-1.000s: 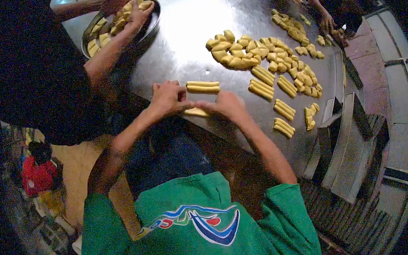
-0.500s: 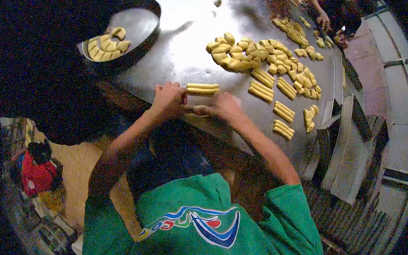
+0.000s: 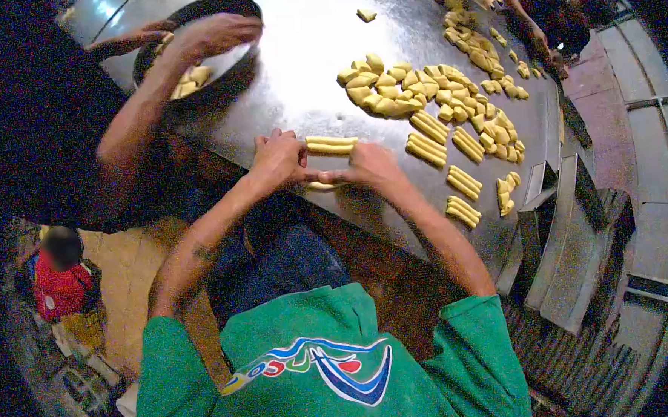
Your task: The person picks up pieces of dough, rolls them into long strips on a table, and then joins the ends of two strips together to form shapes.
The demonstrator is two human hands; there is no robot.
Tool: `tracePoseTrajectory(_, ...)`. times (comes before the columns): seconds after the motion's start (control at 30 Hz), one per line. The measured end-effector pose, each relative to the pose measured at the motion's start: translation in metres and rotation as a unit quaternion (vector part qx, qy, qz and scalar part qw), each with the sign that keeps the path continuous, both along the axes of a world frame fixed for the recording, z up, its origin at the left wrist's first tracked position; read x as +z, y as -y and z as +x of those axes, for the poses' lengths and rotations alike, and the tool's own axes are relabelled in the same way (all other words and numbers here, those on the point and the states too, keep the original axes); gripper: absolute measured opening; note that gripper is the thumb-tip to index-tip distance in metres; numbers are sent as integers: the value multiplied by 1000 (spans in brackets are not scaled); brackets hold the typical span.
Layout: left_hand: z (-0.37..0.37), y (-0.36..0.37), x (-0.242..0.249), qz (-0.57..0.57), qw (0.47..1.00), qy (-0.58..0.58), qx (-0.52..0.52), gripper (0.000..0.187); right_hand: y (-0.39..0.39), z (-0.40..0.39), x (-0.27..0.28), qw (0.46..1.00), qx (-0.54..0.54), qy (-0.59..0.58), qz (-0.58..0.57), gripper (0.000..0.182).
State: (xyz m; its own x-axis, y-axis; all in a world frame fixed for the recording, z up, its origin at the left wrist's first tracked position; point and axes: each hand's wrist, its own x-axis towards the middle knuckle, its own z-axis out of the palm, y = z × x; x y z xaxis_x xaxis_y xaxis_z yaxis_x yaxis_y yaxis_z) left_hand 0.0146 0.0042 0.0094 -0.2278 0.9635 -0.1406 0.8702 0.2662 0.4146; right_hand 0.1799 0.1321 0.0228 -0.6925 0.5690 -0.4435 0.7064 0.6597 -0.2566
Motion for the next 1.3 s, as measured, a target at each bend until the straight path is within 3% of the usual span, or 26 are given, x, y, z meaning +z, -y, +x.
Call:
tracePoseTrajectory(0.03,2,3,-4,-4,1000,6,-1,53,3,7,-4,1000,-1,6,-4,88)
tracePoseTrajectory(0.1,-1,12,-7,44,999,12,-14,49,10,24,-15,992,-24,-124,-4,82)
tracePoseTrajectory(0.17,-12,13,-7,49,998,5,-35,47,-5,29,-18,996,-47,-74,-22,83)
tracePoseTrajectory(0.23,-18,14,-9,64,994,59,-60,48,-12,20,7,988,27,124,-88,79)
tracePoseTrajectory(0.27,-17,12,-11,46,996,52,-52,52,-8,25,20,993,60,2,-105,79)
tracePoseTrajectory(0.37,-12,9,1,23,998,29,-49,56,-4,15,22,991,125,16,-38,82)
tracePoseTrajectory(0.5,-7,0,-7,28,999,25,-13,62,-5,-3,10,999,13,37,-29,85)
tracePoseTrajectory(0.53,-4,-1,-13,44,999,2,1,59,-3,-1,2,999,11,-43,-32,88)
tracePoseTrajectory(0.67,-6,15,-9,68,997,29,-33,51,2,21,0,995,-71,31,-61,90)
tracePoseTrajectory(0.77,-16,16,-13,79,994,51,-51,46,-9,19,10,993,-11,97,-72,90)
tracePoseTrajectory(0.8,-18,14,-10,56,995,68,-44,52,-10,14,16,993,-9,95,-67,90)
tracePoseTrajectory(0.9,-16,8,-8,46,997,32,-58,54,-2,14,26,997,71,-1,-33,91)
tracePoseTrajectory(0.97,-14,3,-2,46,997,37,-53,57,-7,4,24,996,59,-35,-48,89)
tracePoseTrajectory(1.07,-8,1,0,9,999,33,-29,54,-7,-3,12,999,-4,11,-43,84)
tracePoseTrajectory(1.17,0,13,-13,63,998,-16,-3,50,11,10,-2,997,-1,-63,48,78)
tracePoseTrajectory(1.23,-5,27,-17,145,989,-9,-2,45,16,23,11,998,-26,-56,5,79)
tracePoseTrajectory(1.3,-12,28,-18,148,989,10,-15,47,8,27,4,999,-28,-36,20,83)
